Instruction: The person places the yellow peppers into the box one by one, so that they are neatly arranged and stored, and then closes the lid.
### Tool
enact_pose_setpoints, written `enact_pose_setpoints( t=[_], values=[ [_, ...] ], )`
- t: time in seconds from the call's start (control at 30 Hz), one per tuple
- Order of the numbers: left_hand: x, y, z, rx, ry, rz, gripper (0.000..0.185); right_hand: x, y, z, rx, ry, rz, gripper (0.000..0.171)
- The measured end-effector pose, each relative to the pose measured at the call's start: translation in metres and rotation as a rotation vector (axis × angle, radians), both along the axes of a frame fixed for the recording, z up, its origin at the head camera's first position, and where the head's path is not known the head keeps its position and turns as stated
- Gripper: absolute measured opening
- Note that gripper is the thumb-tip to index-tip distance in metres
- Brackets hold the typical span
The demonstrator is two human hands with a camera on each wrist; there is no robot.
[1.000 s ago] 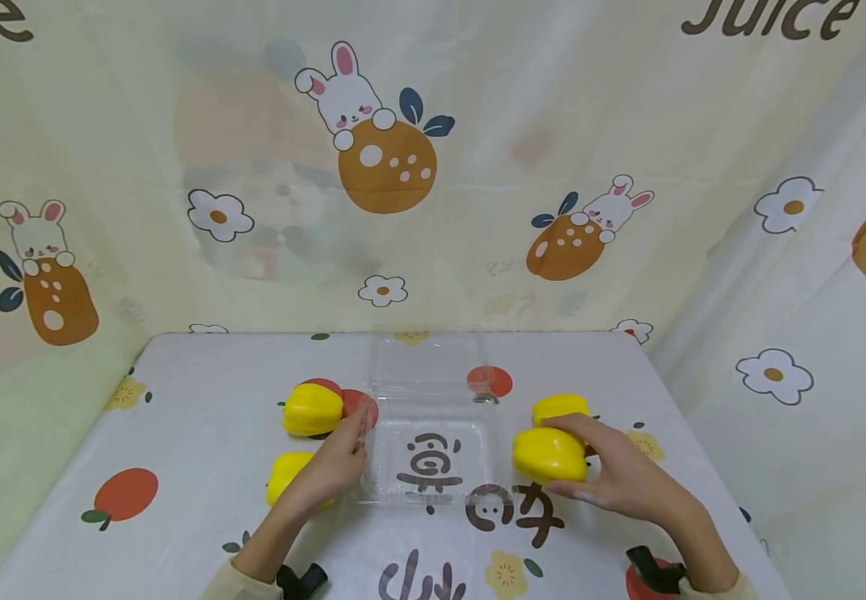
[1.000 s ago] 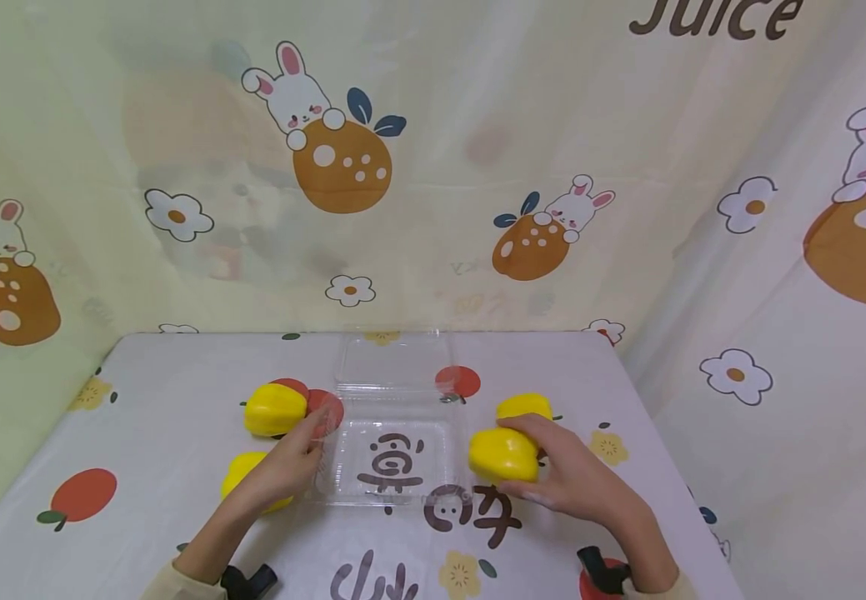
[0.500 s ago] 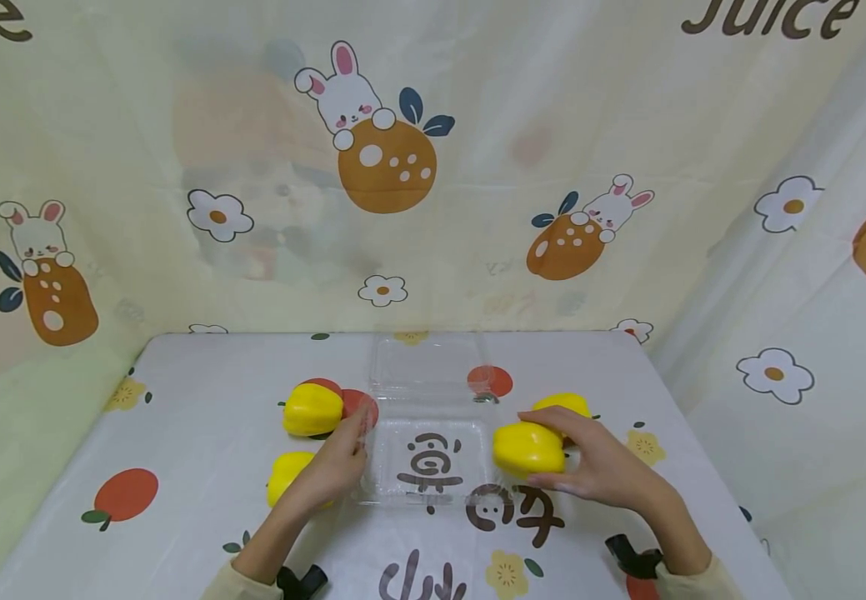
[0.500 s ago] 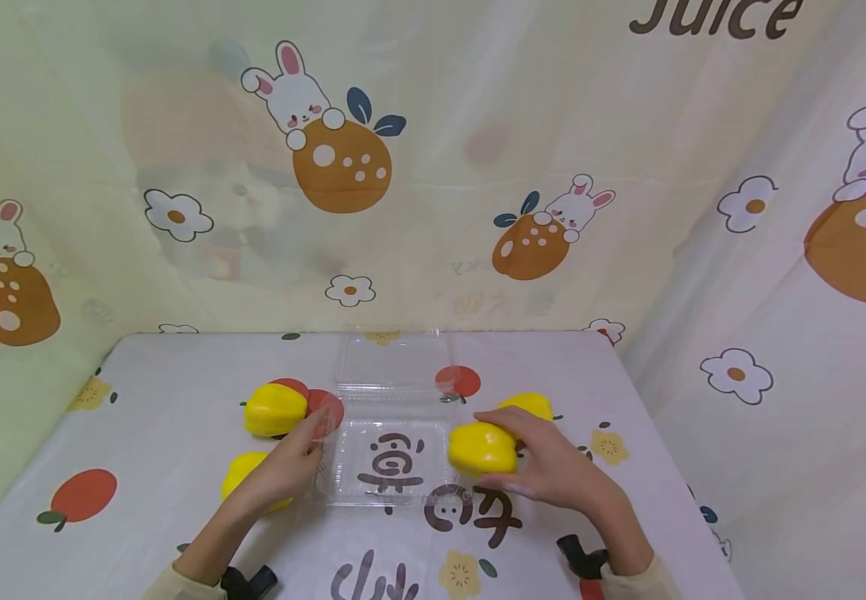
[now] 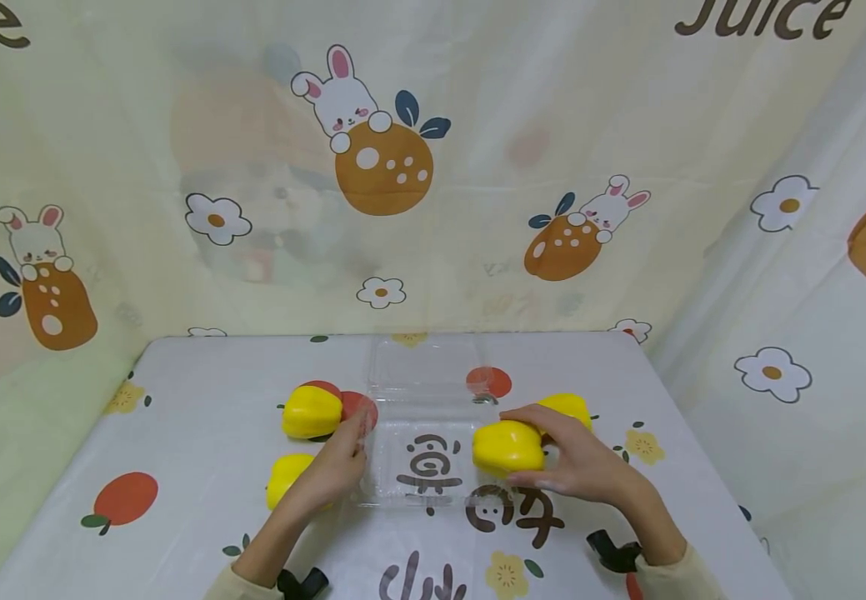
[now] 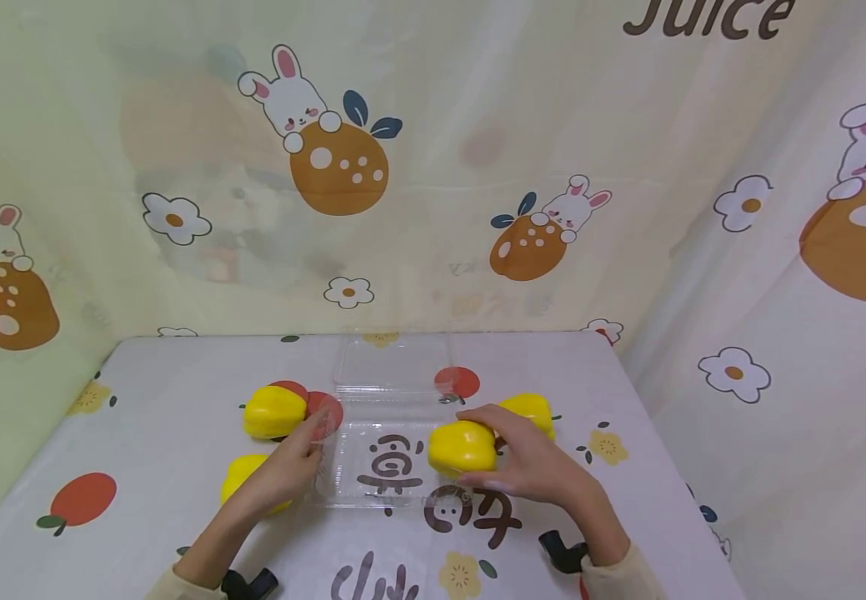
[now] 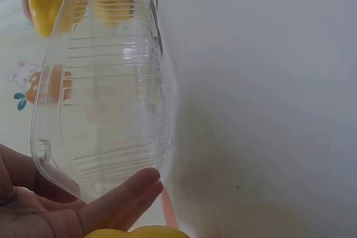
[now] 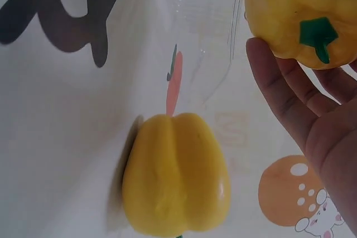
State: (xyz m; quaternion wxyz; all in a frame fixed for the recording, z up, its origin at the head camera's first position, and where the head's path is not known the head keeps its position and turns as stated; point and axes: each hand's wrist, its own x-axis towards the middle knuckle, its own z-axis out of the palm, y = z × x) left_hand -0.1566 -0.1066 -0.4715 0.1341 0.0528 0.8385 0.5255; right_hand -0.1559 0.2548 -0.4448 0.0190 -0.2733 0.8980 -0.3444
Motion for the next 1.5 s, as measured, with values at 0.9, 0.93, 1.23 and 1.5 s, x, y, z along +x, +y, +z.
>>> enact_pose_setpoints(
  t=[0.9, 0.93, 1.23, 1.5],
  values=[
    [0.003, -0.001, -0.001, -0.007, 0.001, 0.002, 0.074, -0.001, -0.03, -0.004, 0.0, -0.021, 0.031, 0.075],
    [0.003, 0.0, -0.001, -0.007, -0.001, 0.002, 0.074, -0.001, -0.031, -0.005, -0.004, -0.024, 0.033, 0.075],
    [0.0, 0.001, -0.001, -0.001, -0.007, 0.002, 0.072, -0.002, -0.035, -0.01, -0.004, -0.022, 0.046, 0.075],
    [0.0, 0.001, 0.001, 0.001, 0.002, 0.004, 0.072, -0.003, -0.038, -0.014, -0.01, -0.001, 0.085, 0.074]
  ],
)
